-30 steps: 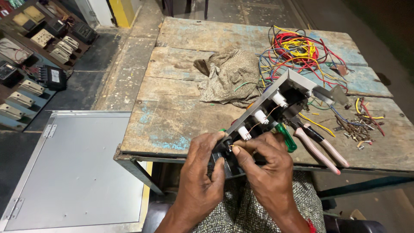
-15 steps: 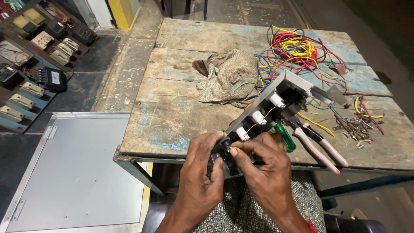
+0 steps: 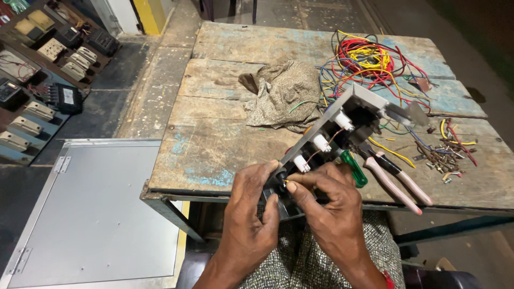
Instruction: The person wires a small electrical panel by hand, using a screwdriver to tighten terminal connections for yellow and black wires and using pliers to cut and strip wire ends before inserting them into the terminal block.
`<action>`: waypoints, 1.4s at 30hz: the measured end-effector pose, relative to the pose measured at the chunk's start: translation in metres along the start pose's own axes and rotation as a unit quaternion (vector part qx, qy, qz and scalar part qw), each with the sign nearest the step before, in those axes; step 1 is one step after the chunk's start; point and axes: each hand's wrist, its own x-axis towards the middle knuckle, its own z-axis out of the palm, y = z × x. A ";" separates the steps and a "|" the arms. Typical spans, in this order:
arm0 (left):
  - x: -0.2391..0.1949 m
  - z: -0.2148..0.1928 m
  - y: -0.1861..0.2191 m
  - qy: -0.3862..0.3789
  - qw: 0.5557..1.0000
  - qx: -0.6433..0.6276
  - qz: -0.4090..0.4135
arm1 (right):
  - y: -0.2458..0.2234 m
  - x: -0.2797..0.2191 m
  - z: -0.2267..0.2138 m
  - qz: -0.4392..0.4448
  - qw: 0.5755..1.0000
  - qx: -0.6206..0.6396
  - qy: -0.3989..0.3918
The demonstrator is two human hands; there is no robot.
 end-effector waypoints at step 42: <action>0.018 -0.013 -0.069 0.115 0.918 -0.183 -0.333 | 0.040 0.042 0.004 0.020 0.993 0.120 -0.011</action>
